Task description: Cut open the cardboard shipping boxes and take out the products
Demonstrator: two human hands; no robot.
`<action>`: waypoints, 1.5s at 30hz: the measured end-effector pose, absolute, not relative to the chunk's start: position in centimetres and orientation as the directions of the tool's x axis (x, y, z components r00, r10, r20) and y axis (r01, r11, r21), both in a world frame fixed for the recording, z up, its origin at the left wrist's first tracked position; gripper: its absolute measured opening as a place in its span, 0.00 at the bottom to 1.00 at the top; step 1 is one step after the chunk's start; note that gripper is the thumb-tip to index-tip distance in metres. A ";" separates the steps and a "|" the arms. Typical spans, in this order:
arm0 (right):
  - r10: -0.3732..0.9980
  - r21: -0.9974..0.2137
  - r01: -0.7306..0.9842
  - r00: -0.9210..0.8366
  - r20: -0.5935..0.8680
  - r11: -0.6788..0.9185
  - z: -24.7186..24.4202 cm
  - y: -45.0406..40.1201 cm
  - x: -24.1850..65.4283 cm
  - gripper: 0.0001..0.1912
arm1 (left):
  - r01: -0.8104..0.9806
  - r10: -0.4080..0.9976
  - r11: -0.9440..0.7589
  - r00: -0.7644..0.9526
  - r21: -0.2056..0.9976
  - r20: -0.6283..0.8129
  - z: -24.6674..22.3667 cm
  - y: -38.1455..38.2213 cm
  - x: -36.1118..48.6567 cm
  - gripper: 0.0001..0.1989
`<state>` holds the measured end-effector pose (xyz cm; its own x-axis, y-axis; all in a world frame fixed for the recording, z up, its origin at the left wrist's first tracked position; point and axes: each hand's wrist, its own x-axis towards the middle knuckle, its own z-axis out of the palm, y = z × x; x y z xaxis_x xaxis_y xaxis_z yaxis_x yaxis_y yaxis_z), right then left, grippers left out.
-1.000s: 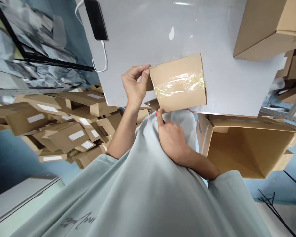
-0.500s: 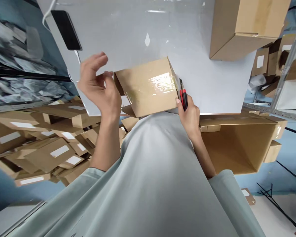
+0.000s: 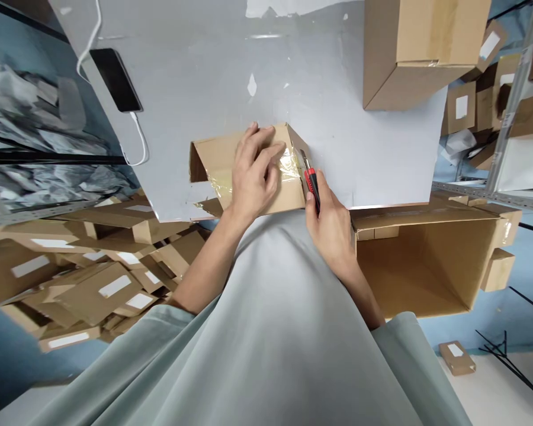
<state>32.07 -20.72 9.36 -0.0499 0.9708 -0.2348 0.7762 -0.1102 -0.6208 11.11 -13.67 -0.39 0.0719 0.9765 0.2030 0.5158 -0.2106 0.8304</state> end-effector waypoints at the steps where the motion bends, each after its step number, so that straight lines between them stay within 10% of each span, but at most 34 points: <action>1: 0.972 -0.612 0.786 -0.071 -0.225 -0.084 9.7 -20.5 31.9 0.32 | 0.523 0.976 -0.211 0.070 0.826 0.205 -0.6 -13.7 11.1 0.23; 20: 0.936 -0.331 0.940 -0.036 -0.351 -0.088 10.1 -18.8 27.8 0.35 | 0.448 0.978 -0.206 0.108 0.870 0.176 -1.0 -13.4 11.2 0.25; 45: 0.960 -0.330 0.930 0.071 -0.271 -0.162 9.4 -19.0 25.1 0.33 | 0.289 0.977 -0.198 0.131 0.937 0.166 -2.1 -13.3 12.2 0.31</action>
